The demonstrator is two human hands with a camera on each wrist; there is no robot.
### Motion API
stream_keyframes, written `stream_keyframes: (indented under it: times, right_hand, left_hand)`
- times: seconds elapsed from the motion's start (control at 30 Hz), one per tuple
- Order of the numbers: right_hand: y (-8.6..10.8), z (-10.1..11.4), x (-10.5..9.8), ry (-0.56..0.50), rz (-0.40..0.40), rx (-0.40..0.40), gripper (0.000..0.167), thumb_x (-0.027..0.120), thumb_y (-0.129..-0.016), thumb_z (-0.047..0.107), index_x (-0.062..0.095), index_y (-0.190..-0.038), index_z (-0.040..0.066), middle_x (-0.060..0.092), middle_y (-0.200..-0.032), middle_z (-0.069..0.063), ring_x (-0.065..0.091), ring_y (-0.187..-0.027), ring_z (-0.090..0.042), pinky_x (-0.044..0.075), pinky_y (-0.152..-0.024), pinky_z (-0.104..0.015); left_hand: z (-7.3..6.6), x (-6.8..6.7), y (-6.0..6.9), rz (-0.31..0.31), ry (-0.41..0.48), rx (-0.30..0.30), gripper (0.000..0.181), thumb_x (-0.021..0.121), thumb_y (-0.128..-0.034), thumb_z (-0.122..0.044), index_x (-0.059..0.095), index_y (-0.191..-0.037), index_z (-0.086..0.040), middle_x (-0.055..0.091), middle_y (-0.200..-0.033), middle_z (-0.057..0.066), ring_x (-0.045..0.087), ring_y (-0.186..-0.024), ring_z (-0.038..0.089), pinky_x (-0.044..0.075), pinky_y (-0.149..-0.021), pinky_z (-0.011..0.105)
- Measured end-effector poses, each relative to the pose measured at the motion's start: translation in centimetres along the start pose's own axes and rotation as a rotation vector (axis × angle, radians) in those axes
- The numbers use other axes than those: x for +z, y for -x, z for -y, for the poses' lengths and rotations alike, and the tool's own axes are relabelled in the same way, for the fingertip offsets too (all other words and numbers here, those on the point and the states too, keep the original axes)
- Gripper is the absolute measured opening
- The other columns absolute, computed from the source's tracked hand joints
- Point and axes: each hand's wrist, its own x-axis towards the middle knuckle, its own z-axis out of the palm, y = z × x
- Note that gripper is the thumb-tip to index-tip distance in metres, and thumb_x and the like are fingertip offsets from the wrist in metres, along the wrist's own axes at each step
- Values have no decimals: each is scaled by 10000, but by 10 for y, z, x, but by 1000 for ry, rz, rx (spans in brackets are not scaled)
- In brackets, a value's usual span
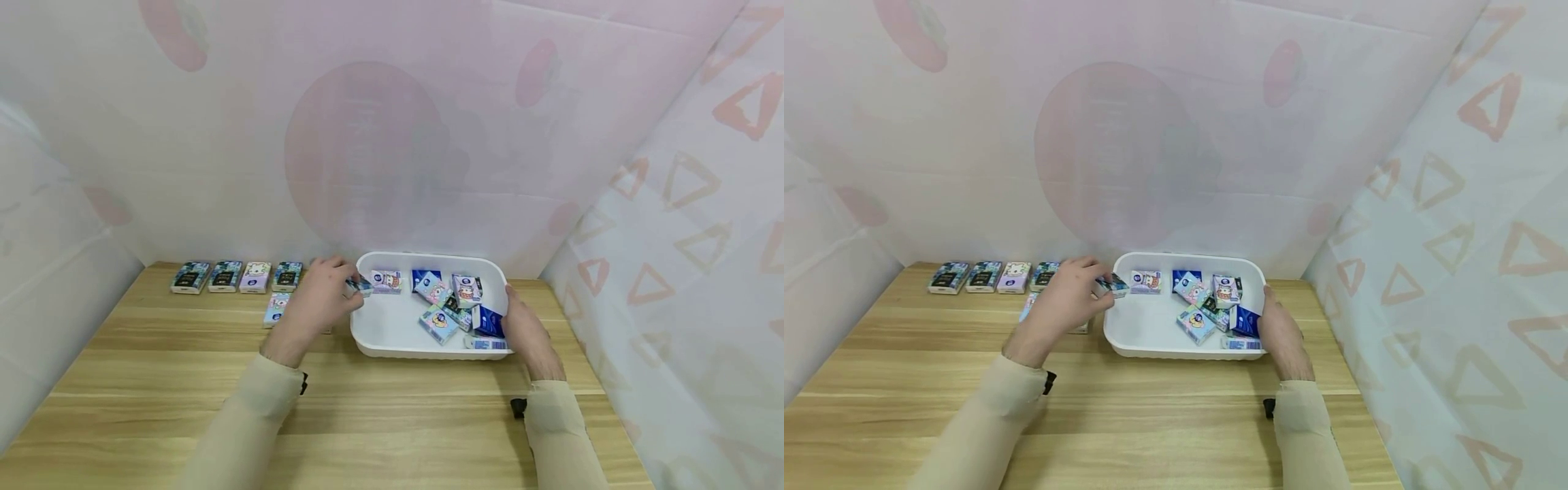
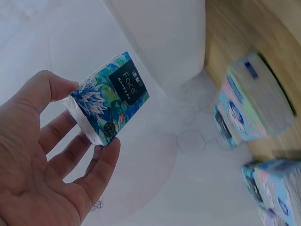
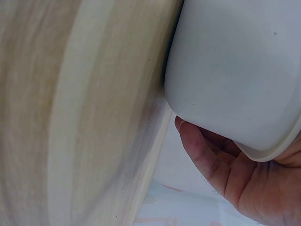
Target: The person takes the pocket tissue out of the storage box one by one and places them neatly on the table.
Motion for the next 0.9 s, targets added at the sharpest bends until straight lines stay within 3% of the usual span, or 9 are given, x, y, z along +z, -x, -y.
stream_keyframes:
  times: [0.3,0.63,0.9]
  right_hand:
    - [-1,-1,0,-15,11,4,779,431,-1127,-25,121,-1840,-70,448,-1742,-459,631,-1506,-617,560,-1239,-759]
    - [-1,-3,1,-6,-1,-7,763,427,-1134,-10,138,-1837,-73,478,-1717,-467,662,-1468,-610,580,-1212,-754]
    - [-1,-2,1,-8,-5,-2,759,431,-1134,-11,154,-1839,-63,488,-1716,-458,675,-1451,-598,592,-1194,-751]
  left_hand:
    - [28,-21,13,-50,-22,-12,215,815,-1006,-195,835,-1173,-62,809,-1320,175,720,-1248,477,577,-1161,651]
    - [53,-39,29,-92,-25,-69,236,797,-1024,-185,833,-1199,-31,805,-1327,229,726,-1244,531,547,-1203,711]
    - [72,-48,41,-73,-5,-145,212,793,-1050,-204,819,-1185,-43,768,-1383,257,678,-1267,550,566,-1142,722]
